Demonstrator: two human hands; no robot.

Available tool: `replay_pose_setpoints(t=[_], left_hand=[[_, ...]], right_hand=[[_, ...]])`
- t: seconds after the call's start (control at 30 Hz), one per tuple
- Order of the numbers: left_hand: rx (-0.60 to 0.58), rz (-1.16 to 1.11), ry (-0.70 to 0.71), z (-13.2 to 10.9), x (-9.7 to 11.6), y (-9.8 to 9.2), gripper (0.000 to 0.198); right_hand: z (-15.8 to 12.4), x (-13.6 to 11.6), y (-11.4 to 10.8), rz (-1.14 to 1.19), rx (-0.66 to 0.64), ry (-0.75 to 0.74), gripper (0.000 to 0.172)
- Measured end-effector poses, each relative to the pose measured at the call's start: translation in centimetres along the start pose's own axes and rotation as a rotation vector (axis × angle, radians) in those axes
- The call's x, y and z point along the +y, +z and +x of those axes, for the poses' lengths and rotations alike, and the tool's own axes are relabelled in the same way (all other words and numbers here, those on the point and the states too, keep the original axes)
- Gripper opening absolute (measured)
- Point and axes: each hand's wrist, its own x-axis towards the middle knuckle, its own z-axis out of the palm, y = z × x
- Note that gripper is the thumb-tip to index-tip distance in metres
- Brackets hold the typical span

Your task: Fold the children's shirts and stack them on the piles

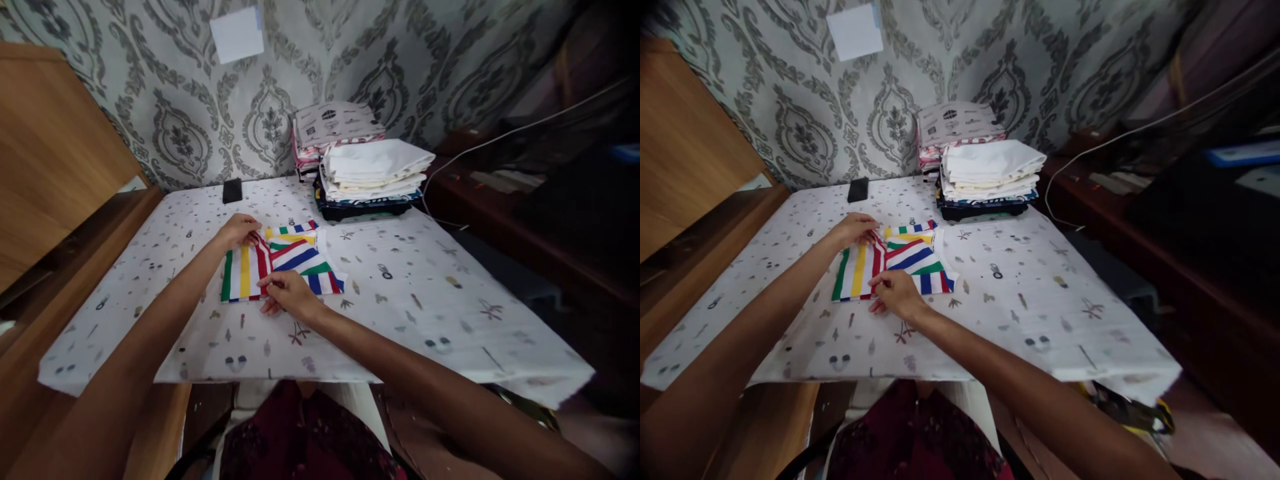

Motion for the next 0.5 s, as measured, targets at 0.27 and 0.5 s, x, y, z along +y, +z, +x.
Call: replay_pose_setpoints(t=[0.27, 0.5], left_hand=[[0.091, 0.069, 0.329, -1.2, -3.0, 0.0, 0.014], [0.028, 0.845, 0.601, -3.7, -6.7, 1.6, 0.06]], right_hand=[[0.1, 0.1, -0.4, 0.013, -0.057, 0.012, 0.021], [-0.8, -0.7, -1.6, -0.389, -0.068, -0.117, 0.021]])
